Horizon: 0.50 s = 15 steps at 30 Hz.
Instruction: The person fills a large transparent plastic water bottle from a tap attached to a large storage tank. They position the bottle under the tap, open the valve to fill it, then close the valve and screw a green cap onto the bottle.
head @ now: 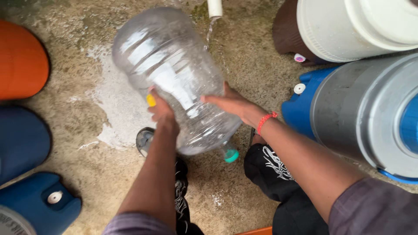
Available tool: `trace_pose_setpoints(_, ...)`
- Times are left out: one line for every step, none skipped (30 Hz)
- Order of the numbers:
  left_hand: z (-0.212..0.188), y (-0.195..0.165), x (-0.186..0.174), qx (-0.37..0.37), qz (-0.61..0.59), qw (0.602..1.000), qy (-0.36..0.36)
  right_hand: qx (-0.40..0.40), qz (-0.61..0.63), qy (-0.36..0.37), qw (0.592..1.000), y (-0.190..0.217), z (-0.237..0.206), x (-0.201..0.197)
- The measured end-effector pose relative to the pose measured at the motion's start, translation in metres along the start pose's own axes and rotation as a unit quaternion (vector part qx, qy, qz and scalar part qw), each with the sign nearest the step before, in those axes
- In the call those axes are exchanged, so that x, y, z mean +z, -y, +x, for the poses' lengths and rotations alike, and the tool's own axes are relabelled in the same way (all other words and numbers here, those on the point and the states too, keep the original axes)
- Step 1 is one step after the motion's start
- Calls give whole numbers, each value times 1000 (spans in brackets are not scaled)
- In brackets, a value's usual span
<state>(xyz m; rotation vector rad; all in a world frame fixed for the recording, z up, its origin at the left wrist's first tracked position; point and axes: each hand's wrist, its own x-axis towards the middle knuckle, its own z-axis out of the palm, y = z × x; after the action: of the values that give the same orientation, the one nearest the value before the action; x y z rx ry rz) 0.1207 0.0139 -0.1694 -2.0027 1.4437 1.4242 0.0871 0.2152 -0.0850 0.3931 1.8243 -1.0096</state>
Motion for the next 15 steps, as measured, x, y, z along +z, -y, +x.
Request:
trace_pose_setpoints(-8,0,8,27,77,996,-20,9,23,-10,1000,6,-3,5)
trace_pose_setpoints(-17,0,16,55,152,986,-39,38,3,-16,999,13,-6,8)
trace_pose_setpoints(-26,0,21,73,140,987,-10,66,-16,-25,997,20,-11,9)
trace_pose_setpoints(-34,-1,25,89,129,987,21,96,-35,-34,994,28,-15,10)
trace_pose_setpoints(-40,-3,25,103,118,986,54,57,-3,-18,998,33,-21,10)
trace_pose_setpoints(-43,-7,23,124,27,980,151,18,29,-2,999,36,-26,7)
trace_pose_setpoints(-43,-13,17,144,-67,957,245,-22,59,14,998,39,-29,2)
trace_pose_setpoints(-42,-20,10,165,-160,916,330,-1,41,13,999,39,-29,-3)
trace_pose_setpoints(-39,-26,4,159,-131,946,249,18,24,11,999,38,-27,-13)
trace_pose_setpoints(-34,-34,-3,151,-100,969,168,41,9,5,999,36,-22,-26)
trace_pose_setpoints(-32,-36,-5,137,-67,984,88,38,38,-43,998,31,-16,-39)
trace_pose_setpoints(-31,-37,-8,126,-16,991,33,40,65,-87,993,23,-10,-52)
trace_pose_setpoints(-29,-39,-11,114,36,993,-22,0,65,-116,991,13,-3,-59)
trace_pose_setpoints(-29,-39,-11,106,87,988,-76,-43,66,-148,986,4,4,-63)
trace_pose_setpoints(-30,-39,-11,126,95,985,-74,-90,67,-182,977,-1,13,-69)
